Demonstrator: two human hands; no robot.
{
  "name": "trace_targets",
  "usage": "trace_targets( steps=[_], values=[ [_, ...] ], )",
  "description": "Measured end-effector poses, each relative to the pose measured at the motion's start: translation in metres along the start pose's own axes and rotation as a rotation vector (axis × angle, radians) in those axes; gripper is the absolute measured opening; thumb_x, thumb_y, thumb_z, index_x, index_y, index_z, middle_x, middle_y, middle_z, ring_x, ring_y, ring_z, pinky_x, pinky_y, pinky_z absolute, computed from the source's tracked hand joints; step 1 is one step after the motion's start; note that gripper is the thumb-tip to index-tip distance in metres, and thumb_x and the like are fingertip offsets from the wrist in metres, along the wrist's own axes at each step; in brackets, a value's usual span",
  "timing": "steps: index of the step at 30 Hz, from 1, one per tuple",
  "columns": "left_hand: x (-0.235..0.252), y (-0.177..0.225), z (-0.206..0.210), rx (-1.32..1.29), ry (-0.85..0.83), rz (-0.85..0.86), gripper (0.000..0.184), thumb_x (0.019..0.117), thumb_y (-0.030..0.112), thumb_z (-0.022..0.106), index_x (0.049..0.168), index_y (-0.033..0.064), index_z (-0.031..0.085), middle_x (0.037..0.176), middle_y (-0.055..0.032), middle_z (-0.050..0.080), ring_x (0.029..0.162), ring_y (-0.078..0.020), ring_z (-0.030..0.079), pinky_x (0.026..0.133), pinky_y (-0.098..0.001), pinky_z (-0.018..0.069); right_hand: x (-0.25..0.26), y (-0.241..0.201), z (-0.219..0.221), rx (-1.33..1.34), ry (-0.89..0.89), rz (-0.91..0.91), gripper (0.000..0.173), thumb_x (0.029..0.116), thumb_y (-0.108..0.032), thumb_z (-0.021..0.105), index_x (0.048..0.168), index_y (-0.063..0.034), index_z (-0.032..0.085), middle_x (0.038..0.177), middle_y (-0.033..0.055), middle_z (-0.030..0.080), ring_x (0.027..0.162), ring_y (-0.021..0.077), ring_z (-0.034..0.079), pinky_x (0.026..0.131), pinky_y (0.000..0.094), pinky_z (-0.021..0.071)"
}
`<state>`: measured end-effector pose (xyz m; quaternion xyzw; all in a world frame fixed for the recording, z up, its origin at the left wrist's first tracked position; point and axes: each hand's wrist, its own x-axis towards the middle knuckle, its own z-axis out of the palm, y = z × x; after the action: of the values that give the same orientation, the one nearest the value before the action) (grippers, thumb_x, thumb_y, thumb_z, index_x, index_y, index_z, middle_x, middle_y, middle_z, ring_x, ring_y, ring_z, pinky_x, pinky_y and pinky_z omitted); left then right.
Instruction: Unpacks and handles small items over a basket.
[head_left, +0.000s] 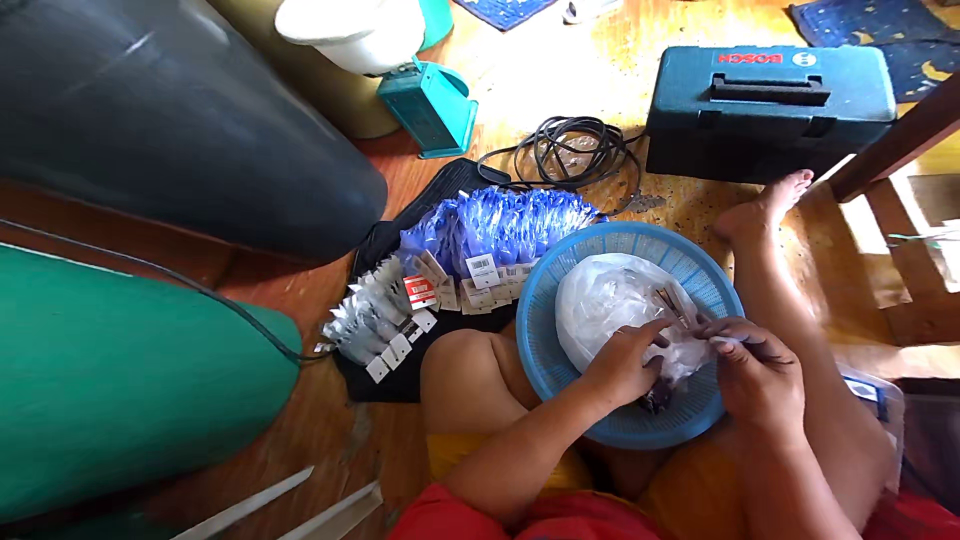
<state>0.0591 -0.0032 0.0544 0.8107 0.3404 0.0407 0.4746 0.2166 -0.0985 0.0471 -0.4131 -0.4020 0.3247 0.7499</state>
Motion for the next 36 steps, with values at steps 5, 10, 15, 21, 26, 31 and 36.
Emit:
trace_targets(
  steps=[5,10,15,21,26,31,36],
  values=[
    [0.018,-0.019,-0.028,0.032,0.147,-0.127,0.035,0.1013,0.013,0.054,0.134,0.0018,0.064,0.133,-0.0184,0.064,0.122,-0.0277,0.063,0.106,-0.0413,0.0505,0.002,0.002,-0.011,0.058,0.15,0.068,0.008,0.0933,-0.016,0.074,0.1,-0.0142,0.077,0.095,-0.0002,0.075,0.072,0.0077,0.069,0.067,0.0236,0.0605],
    [0.049,-0.02,-0.054,0.235,0.164,-0.205,0.033,0.102,0.019,0.06,0.132,0.0048,0.066,0.127,-0.015,0.068,0.12,-0.028,0.064,0.107,-0.0468,0.0482,0.007,0.005,-0.012,0.028,0.2,0.107,0.008,0.0941,-0.01,0.07,0.098,-0.0119,0.076,0.089,-0.0009,0.074,0.066,0.0059,0.066,0.062,0.022,0.0586],
    [0.076,-0.024,-0.047,0.262,0.037,-0.371,0.055,0.1064,0.036,0.054,0.153,0.0101,0.042,0.129,-0.0219,0.066,0.122,-0.0409,0.062,0.104,-0.0599,0.0474,0.007,0.01,-0.011,0.01,0.282,0.172,0.009,0.0931,-0.003,0.067,0.096,-0.0082,0.074,0.085,0.0008,0.073,0.064,0.0071,0.065,0.061,0.0228,0.0585],
    [0.067,-0.027,-0.059,-0.062,0.028,-0.194,0.04,0.0996,0.014,0.067,0.137,0.0074,0.056,0.108,-0.014,0.071,0.096,-0.0242,0.07,0.092,-0.0464,0.0559,0.005,0.008,-0.013,0.033,0.289,0.215,0.008,0.0934,-0.004,0.068,0.096,-0.0083,0.074,0.084,0.0012,0.073,0.063,0.0069,0.064,0.061,0.0223,0.058],
    [0.034,0.01,-0.075,-0.109,-0.077,0.089,0.025,0.1001,0.009,0.064,0.124,0.0028,0.064,0.104,-0.0083,0.071,0.092,-0.0127,0.068,0.088,-0.0322,0.0567,0.003,0.009,-0.015,-0.023,0.11,0.224,0.009,0.093,-0.006,0.069,0.096,-0.0105,0.076,0.098,0.0011,0.074,0.067,0.0063,0.065,0.061,0.0223,0.0583],
    [0.011,0.045,-0.07,-0.03,0.023,0.413,0.02,0.0994,0.005,0.062,0.117,0.0044,0.072,0.109,-0.008,0.071,0.091,-0.0086,0.067,0.083,-0.0245,0.0565,-0.001,0.007,-0.008,-0.099,-0.093,0.237,0.009,0.0933,-0.008,0.07,0.097,-0.0119,0.077,0.12,0.002,0.071,0.074,0.0055,0.068,0.065,0.0231,0.0605],
    [0.007,0.041,-0.05,-0.033,0.081,0.374,0.038,0.0993,0.005,0.06,0.137,0.0077,0.064,0.139,-0.0122,0.06,0.092,-0.0114,0.068,0.081,-0.0252,0.0575,-0.005,0.002,0.005,0.032,0.017,0.304,0.009,0.092,-0.006,0.069,0.094,-0.0107,0.077,0.109,0.0031,0.074,0.068,0.0046,0.067,0.061,0.0215,0.0586]
  ],
)
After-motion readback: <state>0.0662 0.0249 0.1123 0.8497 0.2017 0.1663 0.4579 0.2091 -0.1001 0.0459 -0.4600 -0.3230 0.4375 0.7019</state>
